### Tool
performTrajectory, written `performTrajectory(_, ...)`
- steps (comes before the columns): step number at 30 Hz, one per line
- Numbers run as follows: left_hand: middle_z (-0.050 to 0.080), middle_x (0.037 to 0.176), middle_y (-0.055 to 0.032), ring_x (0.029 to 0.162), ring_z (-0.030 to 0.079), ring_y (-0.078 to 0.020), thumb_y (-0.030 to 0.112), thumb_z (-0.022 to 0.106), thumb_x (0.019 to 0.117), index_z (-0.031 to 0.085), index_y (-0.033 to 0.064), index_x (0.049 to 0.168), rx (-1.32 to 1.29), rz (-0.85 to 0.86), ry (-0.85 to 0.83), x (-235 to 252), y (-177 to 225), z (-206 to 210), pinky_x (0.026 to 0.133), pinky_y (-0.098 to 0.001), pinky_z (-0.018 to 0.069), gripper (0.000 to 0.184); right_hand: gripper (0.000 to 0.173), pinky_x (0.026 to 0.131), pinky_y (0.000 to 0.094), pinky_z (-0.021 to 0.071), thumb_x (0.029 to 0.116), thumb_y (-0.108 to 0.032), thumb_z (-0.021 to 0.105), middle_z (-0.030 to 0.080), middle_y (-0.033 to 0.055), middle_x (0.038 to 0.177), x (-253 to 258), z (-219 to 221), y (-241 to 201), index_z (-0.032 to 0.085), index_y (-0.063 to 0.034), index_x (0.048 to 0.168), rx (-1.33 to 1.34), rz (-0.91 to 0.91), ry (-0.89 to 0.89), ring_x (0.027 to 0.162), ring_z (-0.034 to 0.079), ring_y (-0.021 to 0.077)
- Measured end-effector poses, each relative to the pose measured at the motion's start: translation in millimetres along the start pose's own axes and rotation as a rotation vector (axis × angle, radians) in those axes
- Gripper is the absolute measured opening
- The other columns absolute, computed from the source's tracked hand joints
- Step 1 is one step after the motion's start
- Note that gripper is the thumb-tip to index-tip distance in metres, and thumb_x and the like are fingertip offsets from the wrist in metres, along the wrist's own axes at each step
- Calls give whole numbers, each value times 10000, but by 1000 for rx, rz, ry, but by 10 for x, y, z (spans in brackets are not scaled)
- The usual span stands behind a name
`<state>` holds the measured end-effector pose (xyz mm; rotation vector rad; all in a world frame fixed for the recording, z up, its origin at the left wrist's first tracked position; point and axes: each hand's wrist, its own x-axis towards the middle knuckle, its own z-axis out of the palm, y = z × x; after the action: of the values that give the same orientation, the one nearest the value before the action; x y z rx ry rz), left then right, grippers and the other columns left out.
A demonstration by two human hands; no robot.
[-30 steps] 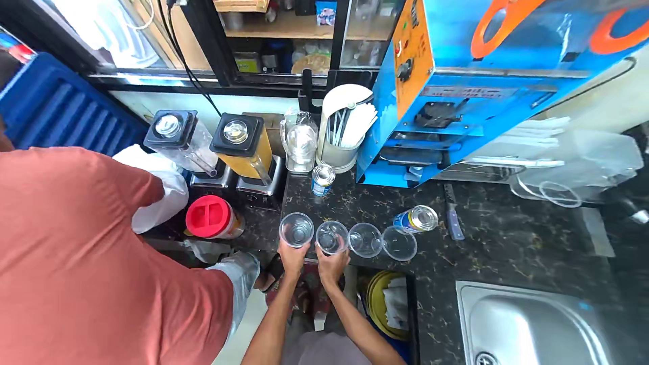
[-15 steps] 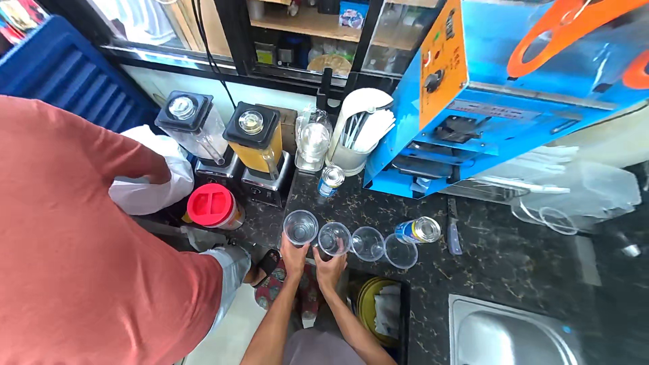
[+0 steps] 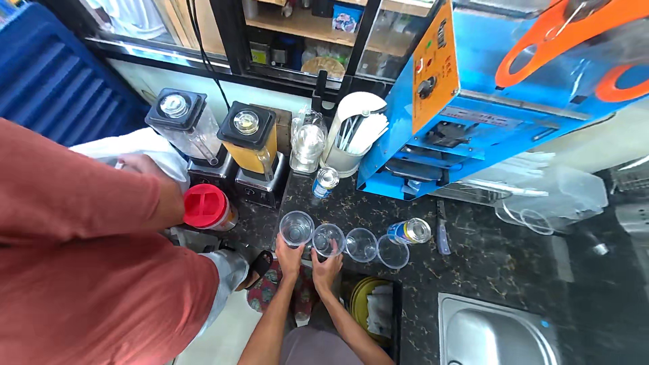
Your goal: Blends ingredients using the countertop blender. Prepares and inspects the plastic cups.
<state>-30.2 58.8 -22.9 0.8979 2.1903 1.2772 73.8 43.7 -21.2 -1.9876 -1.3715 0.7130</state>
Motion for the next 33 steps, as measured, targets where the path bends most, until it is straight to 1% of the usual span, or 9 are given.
performTrajectory(6,623,1340,-263,1263,609,-342,197,930,681,521,-85,1400,19,14,6,-11,21,-3,1106,-471,463,874,797,1109,588,392,783,-351,842,564,238,1415,37,17,19,536,-24,1442,-12,-23,8,1318,519,414)
performTrajectory(9,532,1456,-267,1337,555,-329,172,944,644,321,-86,1532,-20,34,-6,-32,39,-30,1137,-438,444,1115,869,1134,568,390,762,-359,855,544,251,1438,-57,-29,43,494,4,1464,37,-28,3,1341,506,415)
performTrajectory(12,367,1534,-351,1413,445,-378,74,912,614,177,-116,1546,-149,143,-2,-192,-101,-160,1167,-432,415,1202,779,1156,539,400,866,-271,780,536,264,1441,-321,-323,148,437,61,1482,171,28,-113,1359,501,402)
performTrajectory(15,437,1463,-364,1349,499,-396,60,817,737,294,-150,1480,-88,165,-99,-545,-388,-480,1098,-465,470,933,683,1024,501,510,898,-201,744,639,242,1251,-389,-610,381,455,78,1451,264,123,-34,1162,625,343)
performTrajectory(19,666,1136,-270,1029,678,-336,34,723,834,523,-134,1332,57,79,-388,-958,-758,-839,907,-484,574,562,755,896,465,543,856,-238,812,660,200,1082,-143,-759,483,464,65,1454,236,218,86,987,637,310)
performTrajectory(23,714,1048,-186,916,719,-247,8,691,853,566,-79,1310,74,-109,-754,-1117,-1009,-980,842,-420,604,482,842,1027,567,452,784,-341,859,656,197,1116,34,-727,502,502,43,1443,51,209,96,1076,600,374)
performTrajectory(27,687,1157,-226,1029,699,-301,26,722,886,559,-61,1336,263,-273,-939,-1041,-1213,-1090,944,-456,566,487,686,1001,574,454,799,-179,812,619,246,1153,-16,-975,639,517,63,1369,120,268,175,1085,583,401)
performTrajectory(30,674,1207,-250,1082,686,-339,63,730,903,537,-62,1373,359,-330,-942,-986,-1386,-1192,983,-490,544,523,997,1079,542,440,698,-269,905,565,267,1334,233,-1151,944,396,74,1482,181,168,276,1236,534,403)
performTrajectory(33,669,1212,-267,1066,691,-364,94,728,904,514,-63,1395,403,-386,-964,-971,-1485,-1326,971,-524,544,558,1252,1186,570,336,588,-404,965,455,262,1522,543,-1256,1031,311,22,1566,150,121,160,1409,424,431)
